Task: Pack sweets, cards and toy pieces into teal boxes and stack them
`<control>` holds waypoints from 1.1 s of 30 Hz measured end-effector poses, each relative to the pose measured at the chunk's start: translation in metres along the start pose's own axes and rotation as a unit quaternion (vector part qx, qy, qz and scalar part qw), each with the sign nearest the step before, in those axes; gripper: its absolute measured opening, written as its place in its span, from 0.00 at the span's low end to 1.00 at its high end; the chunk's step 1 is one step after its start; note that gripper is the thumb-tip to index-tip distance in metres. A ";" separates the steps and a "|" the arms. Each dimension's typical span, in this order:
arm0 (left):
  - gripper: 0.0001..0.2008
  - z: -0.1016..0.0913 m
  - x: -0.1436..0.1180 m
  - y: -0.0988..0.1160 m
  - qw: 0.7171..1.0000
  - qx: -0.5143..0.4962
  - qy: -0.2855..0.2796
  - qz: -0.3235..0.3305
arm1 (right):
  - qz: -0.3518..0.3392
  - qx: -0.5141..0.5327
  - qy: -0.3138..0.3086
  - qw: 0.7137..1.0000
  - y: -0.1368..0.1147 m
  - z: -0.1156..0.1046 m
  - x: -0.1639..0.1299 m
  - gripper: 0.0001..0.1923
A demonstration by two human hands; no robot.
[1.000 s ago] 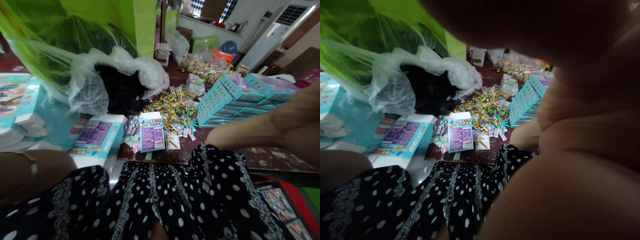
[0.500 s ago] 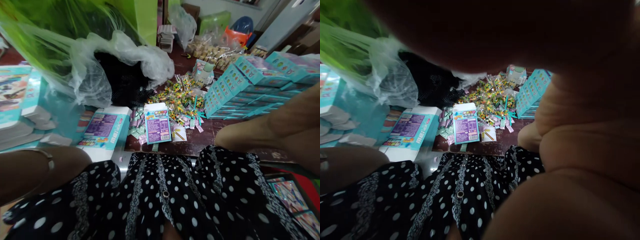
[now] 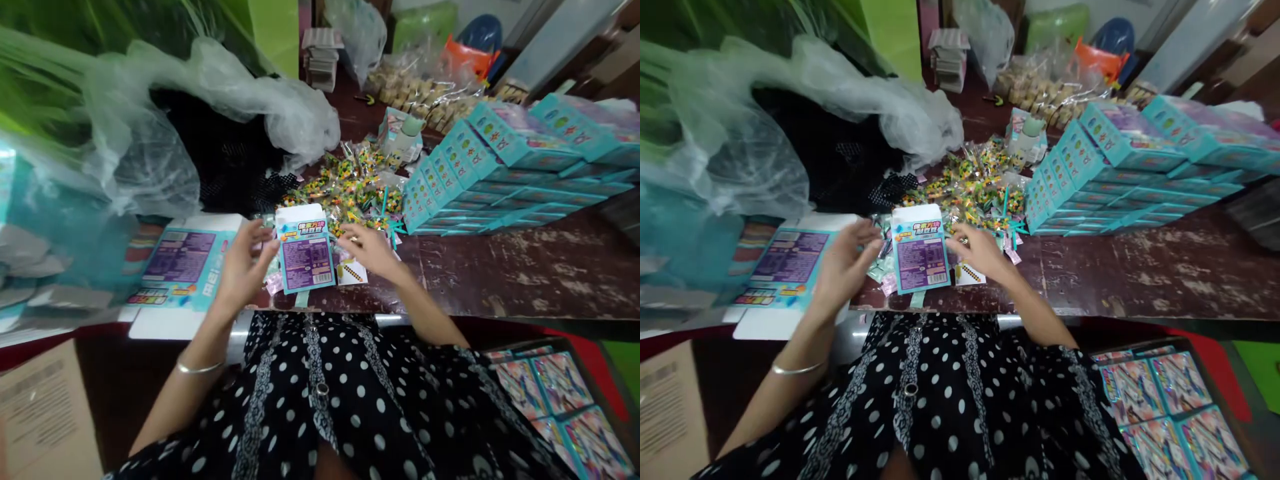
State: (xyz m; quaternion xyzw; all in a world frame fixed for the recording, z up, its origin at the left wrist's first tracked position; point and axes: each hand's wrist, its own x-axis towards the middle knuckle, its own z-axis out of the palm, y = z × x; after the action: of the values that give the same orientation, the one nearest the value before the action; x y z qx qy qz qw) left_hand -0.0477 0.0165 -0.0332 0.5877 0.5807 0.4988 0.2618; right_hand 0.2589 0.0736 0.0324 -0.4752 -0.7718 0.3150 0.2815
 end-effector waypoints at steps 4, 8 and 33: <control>0.29 0.033 -0.011 -0.038 0.990 0.046 -0.019 -0.134 | 0.164 -0.002 -0.070 0.984 0.052 0.064 -0.006 0.21; 0.31 0.056 -0.008 -0.043 0.990 -0.048 -0.012 -0.131 | 0.148 0.095 -0.043 0.983 0.066 0.089 -0.008 0.26; 0.14 -0.014 -0.044 0.068 0.972 -0.163 0.022 0.167 | -0.145 0.153 0.059 0.976 -0.002 0.031 -0.063 0.30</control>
State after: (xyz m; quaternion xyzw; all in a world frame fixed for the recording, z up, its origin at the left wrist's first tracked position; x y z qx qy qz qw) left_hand -0.0242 -0.0422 0.0201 0.6144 0.3912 0.6361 0.2545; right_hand 0.2596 0.0087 0.0052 -0.3275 -0.7572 0.3566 0.4385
